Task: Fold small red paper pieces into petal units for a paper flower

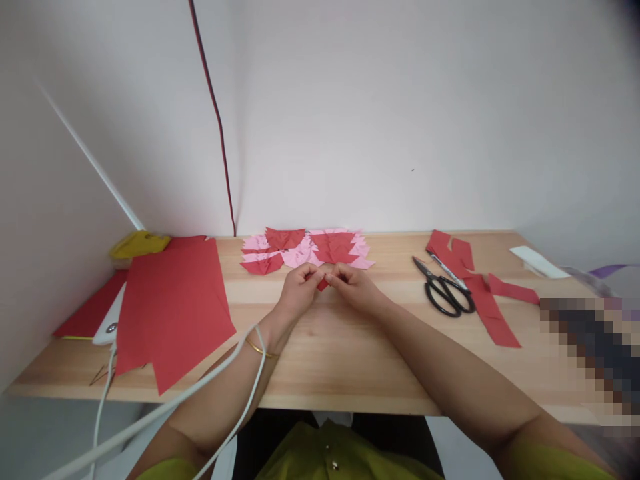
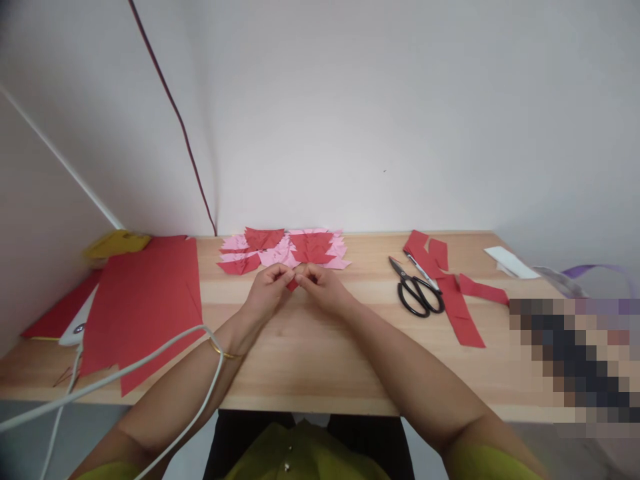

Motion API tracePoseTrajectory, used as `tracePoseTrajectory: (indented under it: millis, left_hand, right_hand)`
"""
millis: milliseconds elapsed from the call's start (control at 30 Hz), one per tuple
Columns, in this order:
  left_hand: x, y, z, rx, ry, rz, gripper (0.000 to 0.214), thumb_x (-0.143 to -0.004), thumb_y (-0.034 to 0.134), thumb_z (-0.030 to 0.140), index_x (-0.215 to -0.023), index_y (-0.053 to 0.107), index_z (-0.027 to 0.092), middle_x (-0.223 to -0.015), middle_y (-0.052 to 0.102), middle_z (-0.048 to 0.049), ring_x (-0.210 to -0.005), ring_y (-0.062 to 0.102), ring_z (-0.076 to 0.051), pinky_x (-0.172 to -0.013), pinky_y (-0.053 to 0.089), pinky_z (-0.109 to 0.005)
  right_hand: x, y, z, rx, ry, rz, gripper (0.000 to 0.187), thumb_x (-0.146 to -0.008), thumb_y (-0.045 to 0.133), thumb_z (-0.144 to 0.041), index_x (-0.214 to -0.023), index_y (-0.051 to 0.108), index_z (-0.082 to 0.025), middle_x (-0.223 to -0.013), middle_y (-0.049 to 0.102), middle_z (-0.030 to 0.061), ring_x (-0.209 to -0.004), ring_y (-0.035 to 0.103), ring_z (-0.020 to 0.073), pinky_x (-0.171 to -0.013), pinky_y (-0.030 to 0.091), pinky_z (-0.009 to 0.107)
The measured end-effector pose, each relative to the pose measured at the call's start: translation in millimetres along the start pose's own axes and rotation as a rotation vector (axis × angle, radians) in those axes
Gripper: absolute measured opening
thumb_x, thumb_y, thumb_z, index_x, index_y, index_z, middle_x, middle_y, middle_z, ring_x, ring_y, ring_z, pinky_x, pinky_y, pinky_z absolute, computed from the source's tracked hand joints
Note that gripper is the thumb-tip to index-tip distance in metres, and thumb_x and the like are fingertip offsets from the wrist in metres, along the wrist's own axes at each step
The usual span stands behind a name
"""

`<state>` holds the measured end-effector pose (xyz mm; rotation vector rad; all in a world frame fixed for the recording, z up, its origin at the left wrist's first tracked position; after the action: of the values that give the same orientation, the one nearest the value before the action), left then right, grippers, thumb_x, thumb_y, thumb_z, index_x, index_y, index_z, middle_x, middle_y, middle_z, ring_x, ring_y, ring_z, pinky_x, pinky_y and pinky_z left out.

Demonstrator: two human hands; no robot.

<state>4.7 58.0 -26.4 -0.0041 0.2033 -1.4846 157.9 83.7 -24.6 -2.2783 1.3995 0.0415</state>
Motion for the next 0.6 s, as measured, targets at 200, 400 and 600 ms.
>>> tracePoseTrajectory:
  millis: [200,400,600]
  left_hand:
    - [-3.5,0.1,-5.2,0.148,-0.075,0.02,0.02,-0.071,0.064,0.032,-0.063,0.057,0.015,-0.058,0.052,0.0033,-0.056,0.044,-0.008,-0.057,0.036,-0.022]
    - [-5.9,-3.5,-5.6,0.081,-0.093,0.02,0.024,-0.071,0.066,0.037,-0.064,0.06,0.015,-0.058,0.054,0.002,-0.056,0.046,-0.009,-0.057,0.036,-0.022]
    - [-4.0,1.4,-3.6,0.287,-0.206,-0.046,0.035,-0.072,0.064,0.048,-0.069,0.063,0.013,-0.063,0.06,-0.0016,-0.059,0.049,-0.01,-0.06,0.04,-0.024]
  right_hand:
    - [1.5,-2.8,0.5,-0.066,0.109,0.021,0.041,-0.085,0.048,-0.052,-0.063,0.039,-0.019,-0.06,0.04,-0.0044,-0.056,0.035,0.0097,-0.053,0.028,0.023]
    - [-0.3,-3.9,2.9,-0.063,0.167,0.07,0.035,-0.084,0.049,-0.053,-0.073,0.048,-0.019,-0.065,0.048,-0.0033,-0.061,0.042,0.0111,-0.058,0.035,0.024]
    - [-1.1,-2.3,7.5,-0.113,0.049,-0.011,0.025,-0.085,0.052,-0.043,-0.081,0.056,-0.018,-0.077,0.059,0.0005,-0.07,0.051,0.0128,-0.068,0.041,0.026]
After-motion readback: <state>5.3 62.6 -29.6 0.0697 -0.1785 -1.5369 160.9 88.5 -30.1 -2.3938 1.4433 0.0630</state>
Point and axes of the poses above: each hand's wrist, its own x-axis away from the middle knuckle, its own y-axis out of the palm, z = x × y, the point moved 1 cm from there along -x, towards the middle knuckle
